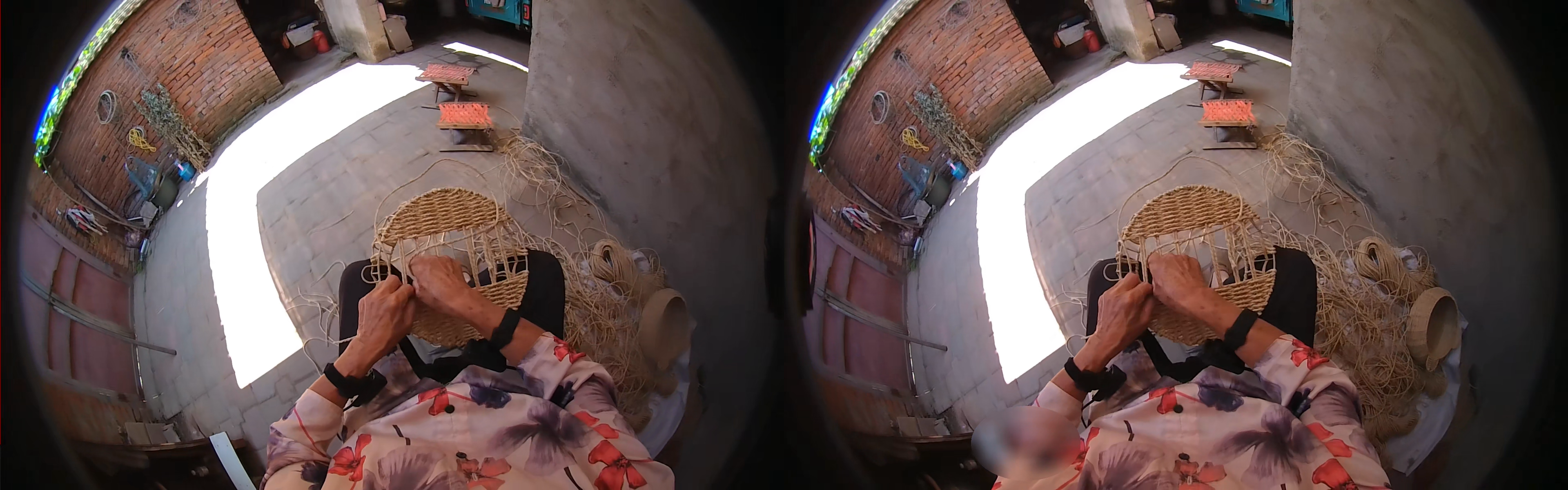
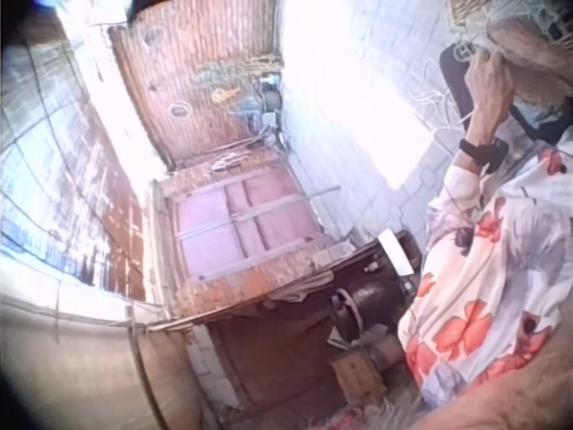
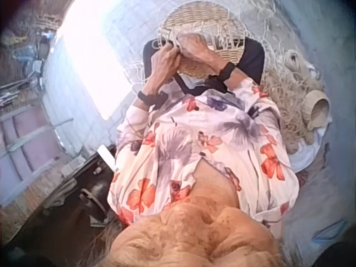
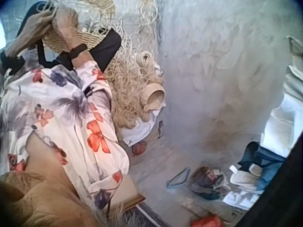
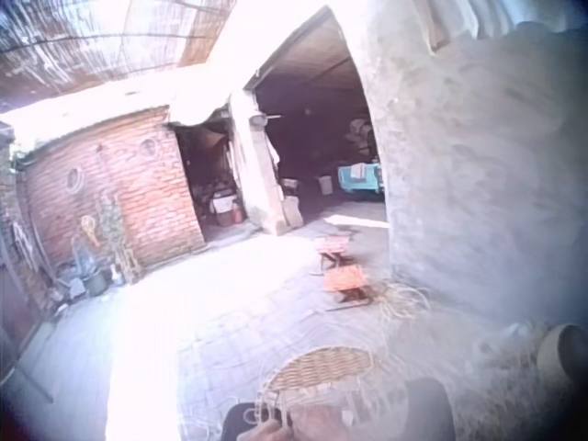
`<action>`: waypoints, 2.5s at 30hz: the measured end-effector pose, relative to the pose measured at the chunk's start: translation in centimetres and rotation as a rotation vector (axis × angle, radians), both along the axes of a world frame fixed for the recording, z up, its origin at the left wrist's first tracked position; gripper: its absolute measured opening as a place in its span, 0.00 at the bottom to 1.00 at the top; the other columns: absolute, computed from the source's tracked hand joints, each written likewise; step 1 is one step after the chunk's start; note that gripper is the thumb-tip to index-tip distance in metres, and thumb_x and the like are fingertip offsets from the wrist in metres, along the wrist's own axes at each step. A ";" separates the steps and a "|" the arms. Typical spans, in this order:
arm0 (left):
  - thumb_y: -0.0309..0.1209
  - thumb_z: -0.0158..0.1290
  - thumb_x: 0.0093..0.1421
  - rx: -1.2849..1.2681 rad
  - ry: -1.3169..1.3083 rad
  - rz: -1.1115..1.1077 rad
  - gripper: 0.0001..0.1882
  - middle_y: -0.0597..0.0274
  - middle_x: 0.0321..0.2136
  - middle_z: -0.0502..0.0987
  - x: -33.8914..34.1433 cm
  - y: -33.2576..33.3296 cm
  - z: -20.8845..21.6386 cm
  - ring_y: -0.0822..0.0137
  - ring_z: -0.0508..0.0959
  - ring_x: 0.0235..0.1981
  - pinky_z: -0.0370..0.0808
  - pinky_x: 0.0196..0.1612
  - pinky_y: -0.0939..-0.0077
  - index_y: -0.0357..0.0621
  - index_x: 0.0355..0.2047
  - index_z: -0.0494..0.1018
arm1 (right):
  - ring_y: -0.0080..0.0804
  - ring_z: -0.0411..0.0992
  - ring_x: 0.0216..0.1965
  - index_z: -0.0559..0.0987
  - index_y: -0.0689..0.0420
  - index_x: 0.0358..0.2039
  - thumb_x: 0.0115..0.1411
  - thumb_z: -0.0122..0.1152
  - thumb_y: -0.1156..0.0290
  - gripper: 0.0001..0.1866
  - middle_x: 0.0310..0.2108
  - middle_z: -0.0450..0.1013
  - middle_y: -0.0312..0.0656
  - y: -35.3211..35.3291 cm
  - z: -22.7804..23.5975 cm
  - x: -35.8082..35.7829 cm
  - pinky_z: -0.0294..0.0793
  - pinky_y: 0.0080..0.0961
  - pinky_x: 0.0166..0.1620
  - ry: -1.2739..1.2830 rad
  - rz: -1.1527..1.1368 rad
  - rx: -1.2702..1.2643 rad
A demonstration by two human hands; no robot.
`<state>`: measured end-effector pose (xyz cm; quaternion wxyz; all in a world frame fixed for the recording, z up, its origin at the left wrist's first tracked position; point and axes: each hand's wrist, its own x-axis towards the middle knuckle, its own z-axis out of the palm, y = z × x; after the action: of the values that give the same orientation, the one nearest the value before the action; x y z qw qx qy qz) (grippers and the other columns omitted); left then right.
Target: The recorder is weaving thin wooden or bamboo strips into a circular basket base.
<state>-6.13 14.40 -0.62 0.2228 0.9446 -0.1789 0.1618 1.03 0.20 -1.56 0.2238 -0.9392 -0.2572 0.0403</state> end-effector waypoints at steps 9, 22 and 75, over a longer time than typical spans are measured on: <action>0.27 0.58 0.53 -0.024 -0.038 0.009 0.02 0.60 0.26 0.71 -0.4 0.0 0.5 0.56 0.76 0.29 0.73 0.31 0.62 0.46 0.28 0.76 | 0.55 0.75 0.32 0.71 0.60 0.35 0.56 0.54 0.73 0.07 0.31 0.75 0.53 -10.6 -2.9 -2.2 0.74 0.46 0.36 -0.319 -0.301 0.273; 0.32 0.53 0.58 0.116 0.012 -0.064 0.05 0.56 0.19 0.74 2.4 -4.4 -0.8 0.52 0.77 0.21 0.71 0.23 0.56 0.47 0.28 0.74 | 0.15 0.68 0.24 0.75 0.57 0.39 0.65 0.59 0.70 0.06 0.26 0.71 0.31 -13.2 -2.8 0.4 0.72 0.15 0.29 0.732 -0.140 1.206; 0.34 0.54 0.55 -0.001 0.148 -0.195 0.09 0.49 0.26 0.75 2.9 -7.4 -1.3 0.47 0.78 0.26 0.74 0.30 0.54 0.44 0.32 0.79 | 0.53 0.78 0.36 0.77 0.59 0.38 0.52 0.60 0.69 0.13 0.28 0.77 0.56 -9.1 -0.5 1.4 0.76 0.47 0.38 -0.075 -0.077 0.045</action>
<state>-3.22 7.01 -1.92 0.2503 0.9320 -0.2528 0.0691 2.41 -8.87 -2.06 0.2366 -0.9440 -0.2298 -0.0094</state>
